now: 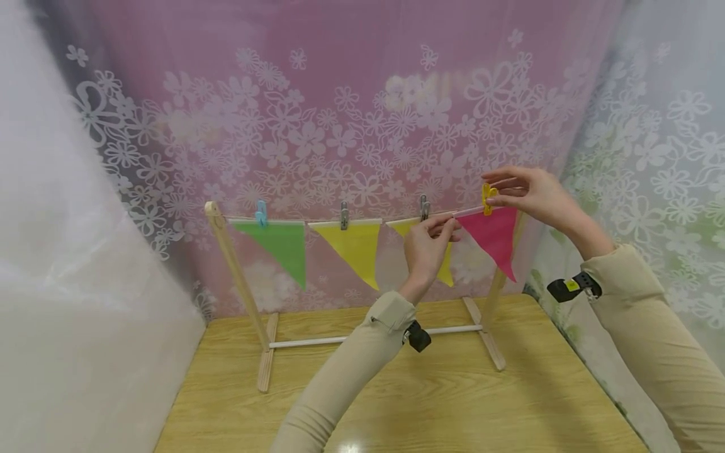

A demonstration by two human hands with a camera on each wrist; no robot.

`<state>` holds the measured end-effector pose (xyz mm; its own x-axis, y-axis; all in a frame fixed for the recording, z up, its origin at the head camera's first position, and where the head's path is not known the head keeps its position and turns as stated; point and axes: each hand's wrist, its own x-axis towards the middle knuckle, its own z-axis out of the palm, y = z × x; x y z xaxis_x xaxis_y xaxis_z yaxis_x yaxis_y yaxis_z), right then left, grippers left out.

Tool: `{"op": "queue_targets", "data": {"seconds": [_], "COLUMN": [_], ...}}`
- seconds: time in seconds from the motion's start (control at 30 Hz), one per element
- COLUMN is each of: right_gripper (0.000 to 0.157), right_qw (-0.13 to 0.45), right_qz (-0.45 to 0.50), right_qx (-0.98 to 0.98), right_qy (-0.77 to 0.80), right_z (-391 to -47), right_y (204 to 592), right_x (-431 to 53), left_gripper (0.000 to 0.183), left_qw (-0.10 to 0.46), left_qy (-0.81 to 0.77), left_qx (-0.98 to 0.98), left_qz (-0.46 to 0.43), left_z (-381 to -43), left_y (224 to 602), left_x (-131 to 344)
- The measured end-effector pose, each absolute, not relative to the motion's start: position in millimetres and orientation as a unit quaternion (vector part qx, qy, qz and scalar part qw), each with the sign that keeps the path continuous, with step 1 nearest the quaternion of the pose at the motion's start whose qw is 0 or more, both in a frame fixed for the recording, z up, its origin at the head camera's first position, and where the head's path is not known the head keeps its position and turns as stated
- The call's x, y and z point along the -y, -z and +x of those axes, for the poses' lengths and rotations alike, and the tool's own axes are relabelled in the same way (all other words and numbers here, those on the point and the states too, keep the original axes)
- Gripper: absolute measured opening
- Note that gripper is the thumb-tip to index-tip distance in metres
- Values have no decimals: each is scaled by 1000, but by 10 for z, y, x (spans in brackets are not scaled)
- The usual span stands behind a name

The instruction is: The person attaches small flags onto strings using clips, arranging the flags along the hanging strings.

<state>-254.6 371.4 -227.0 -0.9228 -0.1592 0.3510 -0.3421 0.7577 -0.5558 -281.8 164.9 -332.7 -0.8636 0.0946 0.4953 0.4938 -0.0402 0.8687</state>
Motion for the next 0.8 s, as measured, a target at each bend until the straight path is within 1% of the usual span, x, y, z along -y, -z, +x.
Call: {"op": "queue_targets", "data": {"seconds": [0.23,0.4,0.53,0.8], "right_gripper": [53,52,47,29], "right_qw": [157,195,245,362], "right_qz": [137,143,153,147], "right_qx": [912,894,871,819], "right_qy": [-353,-377,-399,-421], "right_z": [-2540,-2516,-2530,-2444], "right_y": [2287,2342,2411,2551], "right_x": [-3694,-3711,-3737,-3721], "left_gripper": [19,21,22,21], "left_qw": [147,149,159,172], "left_qy": [695,691,677,656], "left_qx": [669,672,681,692], "left_qz": [-219,-220,-229,-249], "left_z": [-2862,-2880,-2885,-2815], "left_y": [3362,3385,3408,3461], "left_x": [-1609,-1565,-1520,-1421]}}
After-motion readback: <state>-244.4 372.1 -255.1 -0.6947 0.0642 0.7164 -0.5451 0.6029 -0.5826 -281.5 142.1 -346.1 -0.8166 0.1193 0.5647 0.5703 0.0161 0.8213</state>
